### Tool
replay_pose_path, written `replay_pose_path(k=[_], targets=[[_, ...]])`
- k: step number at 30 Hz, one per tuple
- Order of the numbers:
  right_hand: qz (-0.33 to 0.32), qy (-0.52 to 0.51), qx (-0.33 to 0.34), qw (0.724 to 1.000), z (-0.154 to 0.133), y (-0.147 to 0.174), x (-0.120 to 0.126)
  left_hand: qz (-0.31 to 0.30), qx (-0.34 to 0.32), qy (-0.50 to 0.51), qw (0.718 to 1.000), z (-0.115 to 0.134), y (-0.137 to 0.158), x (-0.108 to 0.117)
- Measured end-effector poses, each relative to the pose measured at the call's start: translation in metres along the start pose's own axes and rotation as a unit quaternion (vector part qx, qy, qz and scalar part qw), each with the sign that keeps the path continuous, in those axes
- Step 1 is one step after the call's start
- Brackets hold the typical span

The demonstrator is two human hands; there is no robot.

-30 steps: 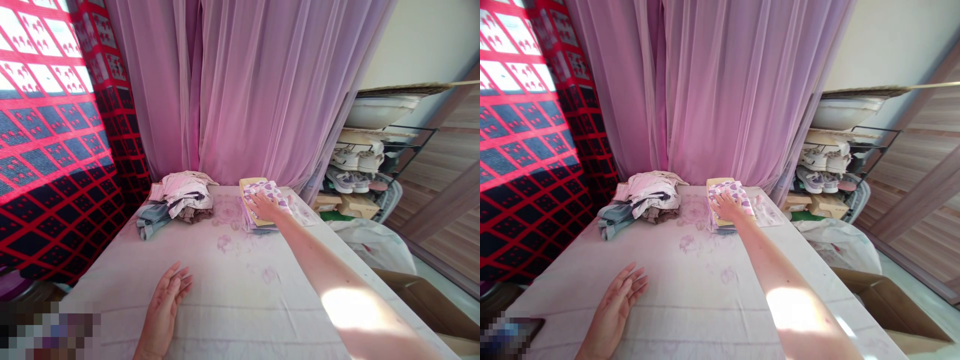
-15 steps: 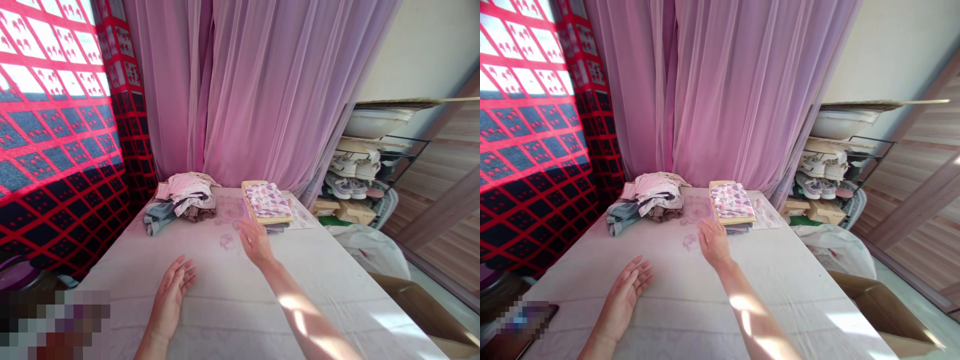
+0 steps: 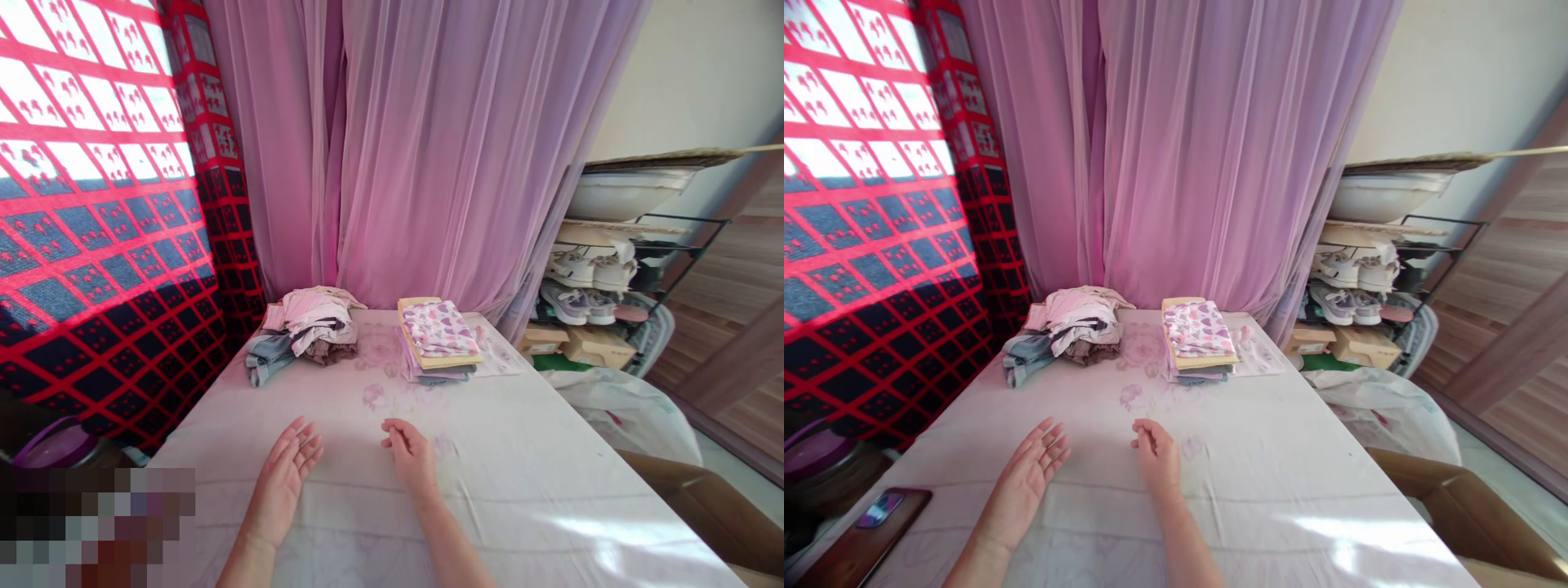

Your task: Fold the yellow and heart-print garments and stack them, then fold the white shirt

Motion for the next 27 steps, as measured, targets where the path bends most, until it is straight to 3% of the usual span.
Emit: replay_pose_path(k=[7,13,19,24,26,27], targets=[[0.029,-0.210,-0.109,0.971,-0.017,-0.008,0.008,0.032,0.018,0.030,0.999,0.003,0.000,0.001],[0.027,-0.361,-0.200,0.911,-0.029,-0.015,0.014,0.070,0.037,0.062,0.995,0.009,0.004,-0.004],[0.065,-0.466,-0.256,0.845,-0.026,-0.023,0.021,0.111,0.043,0.045,0.992,0.016,-0.007,-0.006],[0.056,-0.478,-0.261,0.837,-0.022,-0.024,0.022,0.109,0.009,-0.093,0.990,0.051,-0.050,-0.018],[0.055,-0.476,-0.261,0.838,-0.020,-0.024,0.022,0.112,-0.037,-0.223,0.968,0.072,-0.071,-0.028],[0.053,-0.474,-0.259,0.840,-0.018,-0.024,0.022,0.107,-0.069,-0.324,0.938,0.083,-0.082,-0.034]])
Point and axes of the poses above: each hand's wrist, its own y-axis away from the middle knuckle, its own x-axis out of the back of the hand, z = x × y, the point moved 3 cm from there along -y, towards the middle knuckle, and after that the axes turned 7 degrees about -y, right-handed, at the moved point
